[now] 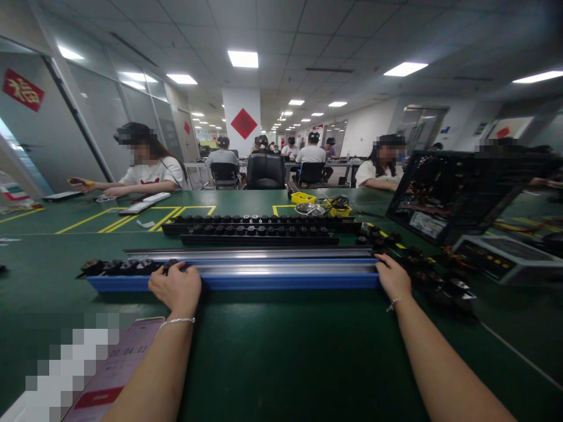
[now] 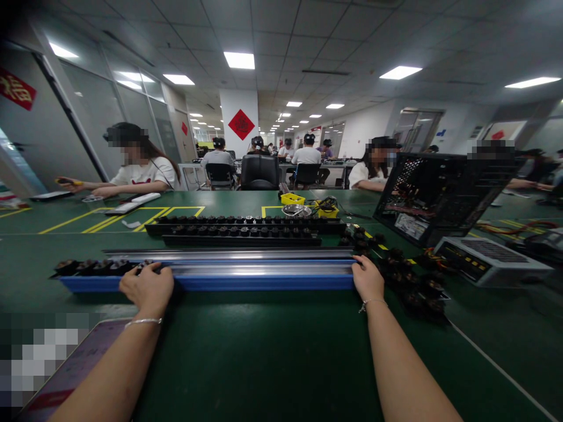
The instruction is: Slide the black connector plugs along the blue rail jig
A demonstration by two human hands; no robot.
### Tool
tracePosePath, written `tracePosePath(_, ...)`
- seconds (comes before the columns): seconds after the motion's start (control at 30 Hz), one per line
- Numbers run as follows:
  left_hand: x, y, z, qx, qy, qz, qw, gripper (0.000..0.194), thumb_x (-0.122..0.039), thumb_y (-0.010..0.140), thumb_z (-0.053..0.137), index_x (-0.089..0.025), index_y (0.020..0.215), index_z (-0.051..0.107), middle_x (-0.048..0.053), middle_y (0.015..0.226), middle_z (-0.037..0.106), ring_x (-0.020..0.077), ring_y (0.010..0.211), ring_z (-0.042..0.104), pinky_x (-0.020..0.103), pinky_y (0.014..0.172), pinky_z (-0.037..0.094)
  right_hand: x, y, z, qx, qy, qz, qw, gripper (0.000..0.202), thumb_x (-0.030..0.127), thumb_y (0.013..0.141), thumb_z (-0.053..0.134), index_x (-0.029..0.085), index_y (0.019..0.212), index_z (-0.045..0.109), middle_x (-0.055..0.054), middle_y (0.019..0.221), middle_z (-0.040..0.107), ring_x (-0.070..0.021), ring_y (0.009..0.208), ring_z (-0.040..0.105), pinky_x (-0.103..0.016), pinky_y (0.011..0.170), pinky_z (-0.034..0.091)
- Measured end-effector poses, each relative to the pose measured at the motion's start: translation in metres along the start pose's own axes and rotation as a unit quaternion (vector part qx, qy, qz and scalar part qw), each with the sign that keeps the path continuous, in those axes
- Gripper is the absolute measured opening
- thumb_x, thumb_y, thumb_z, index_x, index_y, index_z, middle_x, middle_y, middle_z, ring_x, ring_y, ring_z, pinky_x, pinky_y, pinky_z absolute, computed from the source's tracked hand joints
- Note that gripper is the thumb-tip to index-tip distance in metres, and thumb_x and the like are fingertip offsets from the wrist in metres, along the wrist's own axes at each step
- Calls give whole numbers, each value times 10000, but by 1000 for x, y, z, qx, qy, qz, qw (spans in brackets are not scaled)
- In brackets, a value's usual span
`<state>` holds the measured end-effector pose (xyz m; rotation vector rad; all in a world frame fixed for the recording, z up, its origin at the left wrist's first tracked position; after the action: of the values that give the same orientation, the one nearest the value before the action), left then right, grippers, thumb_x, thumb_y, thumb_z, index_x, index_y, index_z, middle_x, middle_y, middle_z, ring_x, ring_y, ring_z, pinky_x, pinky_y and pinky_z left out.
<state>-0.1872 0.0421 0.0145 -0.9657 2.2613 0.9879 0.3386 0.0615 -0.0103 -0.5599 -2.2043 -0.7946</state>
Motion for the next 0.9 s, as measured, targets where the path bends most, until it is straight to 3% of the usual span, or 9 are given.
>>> tracePosePath(0.33, -2, -3, 0, -1, -15, 2, 1000, 355, -284, 753, 486, -144, 1010, 686, 166, 1228, 449, 315, 1193, 371, 439, 1020, 274, 0, -1, 0, 13, -19, 5, 1000, 375, 325, 710, 461, 243, 992, 692, -37, 1229, 583, -246, 1060, 555, -401, 966, 393)
tracePosePath(0.67, 1, -6, 2, -4, -15, -5, 1000, 327, -322, 735, 510, -204, 982, 688, 124, 1242, 433, 319, 1181, 374, 462, 984, 320, -2, 2, 1, -1, -12, -7, 1000, 353, 311, 688, 477, 249, 950, 704, -29, 1178, 611, -210, 947, 592, -369, 943, 412)
tracePosePath(0.9, 1, -8, 0, 13, -7, 7, 1000, 319, -318, 759, 487, -201, 974, 693, 130, 1305, 435, 338, 1276, 296, 499, 1030, 279, 0, 1, 0, 9, -16, 1, 1000, 363, 306, 697, 477, 241, 977, 697, -38, 1209, 591, -235, 1025, 569, -393, 971, 391)
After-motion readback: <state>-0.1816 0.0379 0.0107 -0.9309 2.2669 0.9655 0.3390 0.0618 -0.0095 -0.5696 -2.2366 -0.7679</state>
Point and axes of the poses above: each hand's wrist, its own y-axis towards the middle knuckle, its own z-axis out of the palm, x = y × z, the point moved 2 cm from there along y, towards the middle knuckle
